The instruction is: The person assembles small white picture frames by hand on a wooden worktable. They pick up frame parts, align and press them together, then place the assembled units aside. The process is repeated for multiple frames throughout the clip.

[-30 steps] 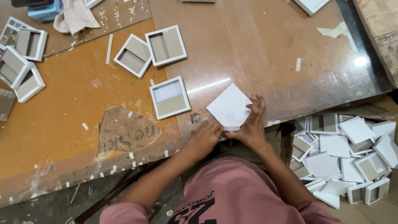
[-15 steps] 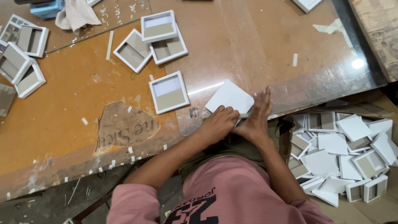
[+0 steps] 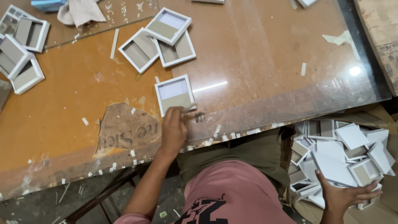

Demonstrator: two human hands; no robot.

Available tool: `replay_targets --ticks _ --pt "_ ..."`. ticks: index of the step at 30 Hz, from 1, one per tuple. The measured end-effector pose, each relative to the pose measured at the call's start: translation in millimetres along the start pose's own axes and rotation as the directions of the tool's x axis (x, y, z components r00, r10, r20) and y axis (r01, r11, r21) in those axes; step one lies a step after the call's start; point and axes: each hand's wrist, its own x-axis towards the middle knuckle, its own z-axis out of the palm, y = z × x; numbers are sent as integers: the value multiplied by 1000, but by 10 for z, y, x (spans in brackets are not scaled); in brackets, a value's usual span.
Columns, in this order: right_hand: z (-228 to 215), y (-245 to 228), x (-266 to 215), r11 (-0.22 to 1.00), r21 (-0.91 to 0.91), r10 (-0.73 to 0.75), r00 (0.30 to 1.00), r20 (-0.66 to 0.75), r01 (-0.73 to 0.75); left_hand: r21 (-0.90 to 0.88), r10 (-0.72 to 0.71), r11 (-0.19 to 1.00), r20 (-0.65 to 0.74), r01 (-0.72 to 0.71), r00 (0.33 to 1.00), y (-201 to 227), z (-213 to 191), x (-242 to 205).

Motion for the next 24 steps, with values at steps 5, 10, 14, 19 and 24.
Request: replay_targets --ticks 5,10,14,19,24 --pt "333 -1690 27 831 489 -367 922 127 264 -110 -365 929 -134 352 921 3 -138 52" --pt "984 -4127 -822 -51 516 -991 -107 79 855 -118 -361 932 -224 342 905 -28 -159 -149" --pt "1108 -4686 -1078 -178 378 -884 -316 343 909 -140 -371 928 -269 345 889 -76 -179 -351" --pt "1145 -4943 -928 -302 374 -924 -366 112 877 -148 -395 917 -230 369 889 -178 -119 -303" --pt "1281 -5234 -786 -232 412 -748 -432 504 881 -230 -491 860 -124 456 862 -235 -165 -155"
